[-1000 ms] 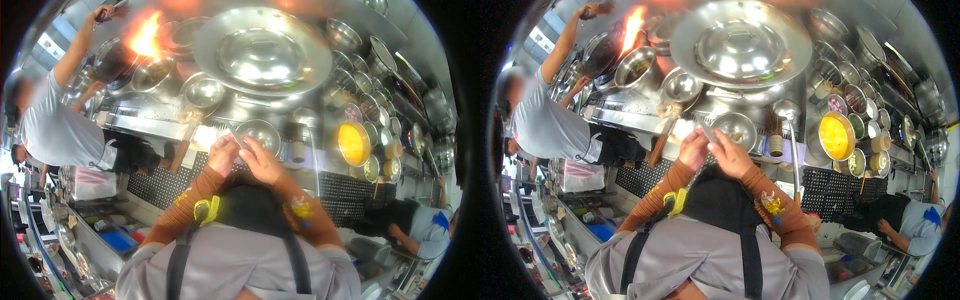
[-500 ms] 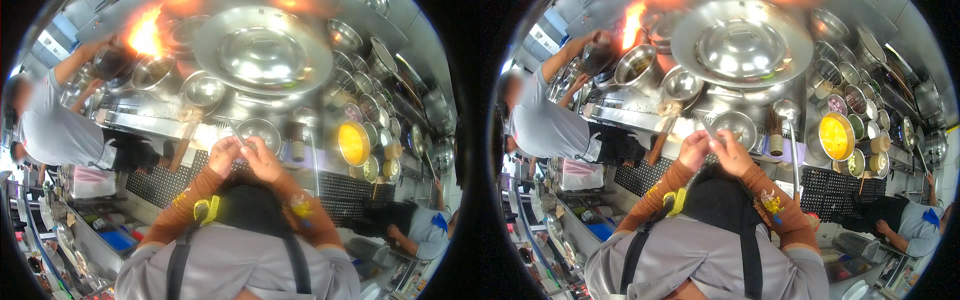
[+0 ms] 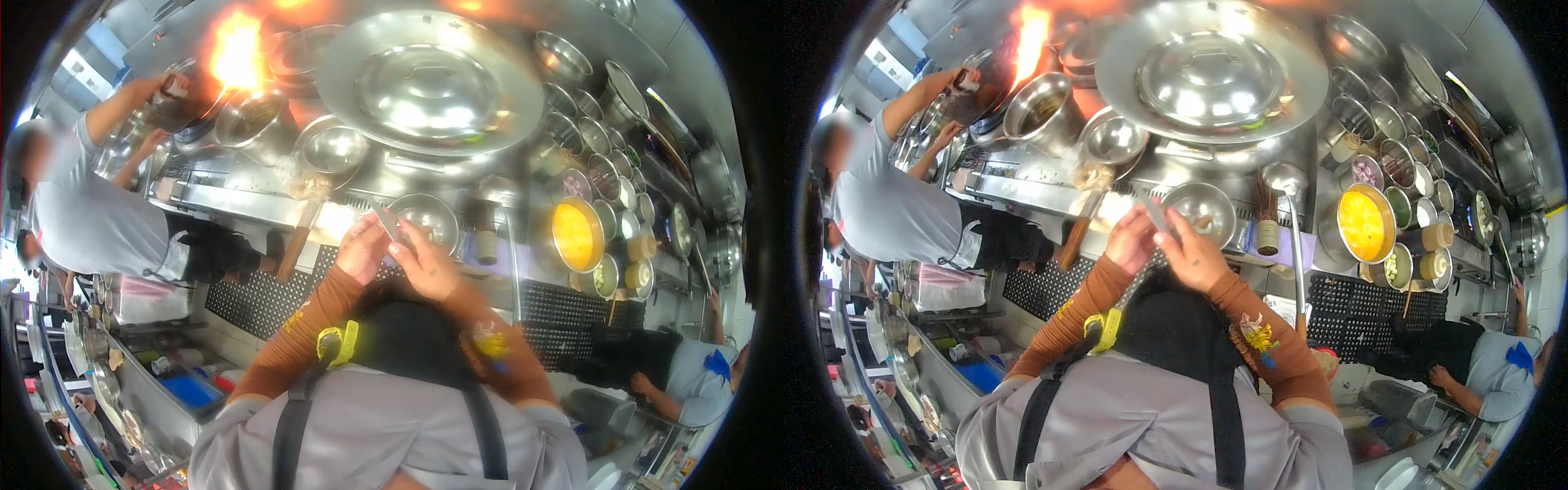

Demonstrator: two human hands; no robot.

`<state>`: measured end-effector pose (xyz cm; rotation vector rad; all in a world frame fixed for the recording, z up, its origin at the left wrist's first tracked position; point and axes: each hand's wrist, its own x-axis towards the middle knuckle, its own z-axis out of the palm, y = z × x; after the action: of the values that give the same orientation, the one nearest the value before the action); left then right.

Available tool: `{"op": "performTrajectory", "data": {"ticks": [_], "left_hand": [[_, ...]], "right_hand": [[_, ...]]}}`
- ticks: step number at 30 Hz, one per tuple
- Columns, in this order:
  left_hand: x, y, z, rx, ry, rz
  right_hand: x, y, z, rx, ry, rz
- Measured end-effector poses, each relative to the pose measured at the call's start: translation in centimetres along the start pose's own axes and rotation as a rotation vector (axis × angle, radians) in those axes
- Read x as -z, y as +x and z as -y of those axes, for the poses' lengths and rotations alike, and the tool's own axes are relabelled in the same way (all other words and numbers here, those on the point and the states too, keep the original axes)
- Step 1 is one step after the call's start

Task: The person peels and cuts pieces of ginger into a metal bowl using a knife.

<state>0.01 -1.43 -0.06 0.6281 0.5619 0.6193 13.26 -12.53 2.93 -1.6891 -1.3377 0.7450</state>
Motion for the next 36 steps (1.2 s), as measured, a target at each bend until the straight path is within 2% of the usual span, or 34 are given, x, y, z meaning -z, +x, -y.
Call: {"op": "performTrajectory", "data": {"ticks": [2, 14, 17, 19, 21, 24, 27, 30, 31, 36], "left_hand": [[0.1, 0.1, 0.1, 0.011, 0.004, -0.007], [-0.3, 0.0, 0.7, -0.048, 0.104, -0.060], [-1.0, -1.0, 0.7, -0.057, 0.163, 0.006], [-1.2, -1.7, 0.8, -0.037, 0.197, 0.080], [-1.3, -1.5, 1.0, -0.071, 0.113, 0.029], [-0.7, -0.6, 0.9, -0.098, 0.010, -0.025], [0.0, -0.2, 0.4, -0.078, 0.027, -0.016], [0.0, -0.1, 0.6, -0.063, 0.039, -0.015], [0.0, 0.0, 0.7, -0.063, 0.033, -0.023], [0.1, -0.1, 0.8, -0.056, 0.056, -0.025]], "right_hand": [[-0.4, 0.0, -0.7, 0.043, -0.017, -0.013], [0.7, 0.1, 0.8, -0.079, 0.093, 0.088], [-1.1, 0.5, -2.8, 0.046, 0.135, -0.032], [-0.7, 0.8, -3.7, -0.070, 0.188, -0.011], [0.2, 0.9, -3.4, -0.239, 0.232, 0.020], [0.9, 0.9, -3.0, -0.316, 0.242, 0.051], [0.1, 0.2, -1.5, -0.080, 0.075, 0.023], [-0.4, 0.0, -0.9, 0.036, 0.008, 0.004], [-0.1, 0.1, -0.5, -0.041, 0.028, 0.073], [-0.2, 0.1, -0.9, -0.014, 0.036, 0.059]]}}
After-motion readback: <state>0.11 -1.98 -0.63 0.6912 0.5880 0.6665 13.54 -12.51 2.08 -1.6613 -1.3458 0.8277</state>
